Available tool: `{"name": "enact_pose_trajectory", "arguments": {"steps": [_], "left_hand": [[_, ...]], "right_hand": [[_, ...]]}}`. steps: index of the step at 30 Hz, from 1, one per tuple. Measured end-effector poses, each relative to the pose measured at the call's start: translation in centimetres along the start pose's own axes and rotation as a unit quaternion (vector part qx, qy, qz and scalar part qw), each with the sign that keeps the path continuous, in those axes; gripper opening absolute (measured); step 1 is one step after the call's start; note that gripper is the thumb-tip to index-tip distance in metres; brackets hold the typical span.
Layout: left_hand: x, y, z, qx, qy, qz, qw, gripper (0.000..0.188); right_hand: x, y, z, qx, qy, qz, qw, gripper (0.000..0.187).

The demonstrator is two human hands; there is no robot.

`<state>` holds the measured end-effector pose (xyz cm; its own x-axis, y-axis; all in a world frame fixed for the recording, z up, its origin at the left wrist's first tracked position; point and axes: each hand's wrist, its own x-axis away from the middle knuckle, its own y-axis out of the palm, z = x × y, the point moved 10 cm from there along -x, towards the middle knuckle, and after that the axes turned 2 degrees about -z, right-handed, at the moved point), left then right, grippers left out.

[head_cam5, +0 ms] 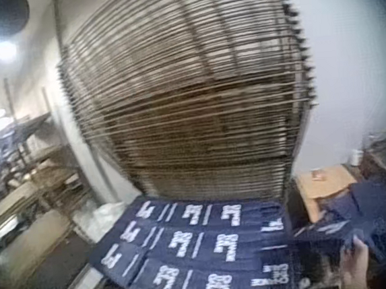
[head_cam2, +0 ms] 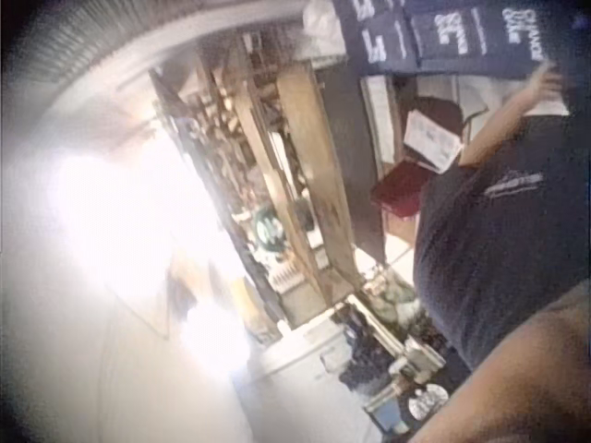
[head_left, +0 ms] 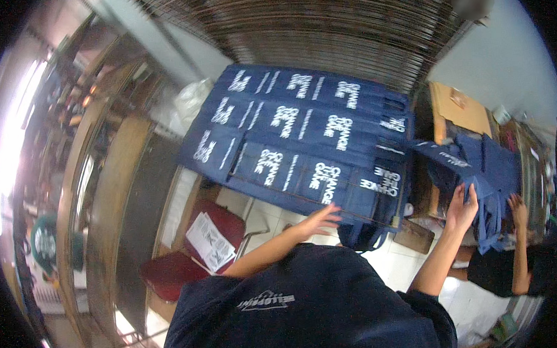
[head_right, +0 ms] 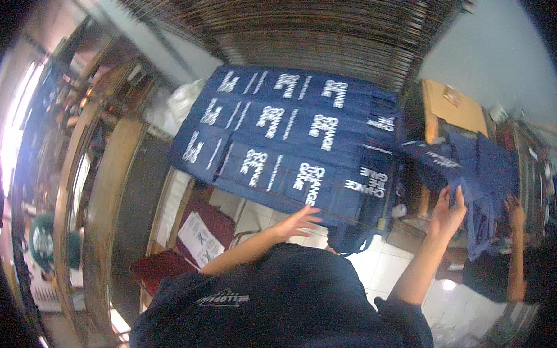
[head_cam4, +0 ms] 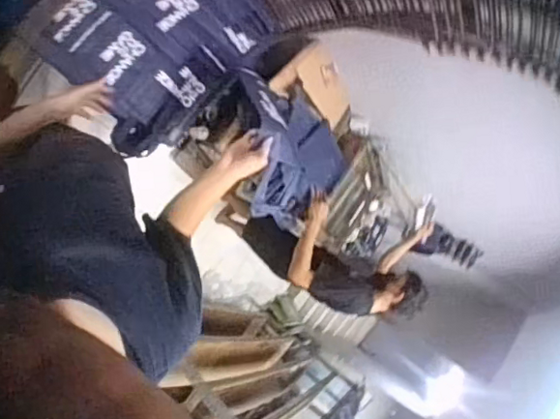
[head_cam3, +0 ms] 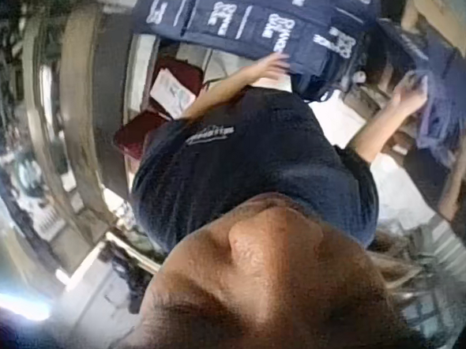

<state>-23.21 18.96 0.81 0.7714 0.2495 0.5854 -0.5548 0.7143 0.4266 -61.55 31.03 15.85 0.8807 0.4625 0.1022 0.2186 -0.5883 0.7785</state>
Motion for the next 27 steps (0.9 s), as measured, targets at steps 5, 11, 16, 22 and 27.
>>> {"name": "enact_pose_trajectory", "arguments": {"steps": [5,11,16,22,27], "left_hand": [[3.3,0.7,6.3,0.408,0.097,-0.145,0.896,0.104],[15.8,-12.9,9.9,0.428,0.240,0.041,0.871,0.089],[20.1,-24.5,6.8,0.372,0.209,0.189,0.884,0.039],[20.8,-35.1,8.7,0.178,0.221,0.319,0.904,0.036],[18.1,-42.1,6.7,-0.003,0.166,0.403,0.900,0.033]], "right_hand": [[11.7,10.9,7.9,0.136,0.099,-0.044,0.985,0.045],[19.5,17.2,18.9,0.257,0.278,-0.174,0.909,0.059],[22.0,20.1,28.0,0.306,0.349,-0.226,0.856,0.061],[21.7,19.5,35.3,0.407,0.253,-0.285,0.830,0.078],[21.7,10.7,43.1,0.464,0.222,-0.257,0.818,0.080]]}}
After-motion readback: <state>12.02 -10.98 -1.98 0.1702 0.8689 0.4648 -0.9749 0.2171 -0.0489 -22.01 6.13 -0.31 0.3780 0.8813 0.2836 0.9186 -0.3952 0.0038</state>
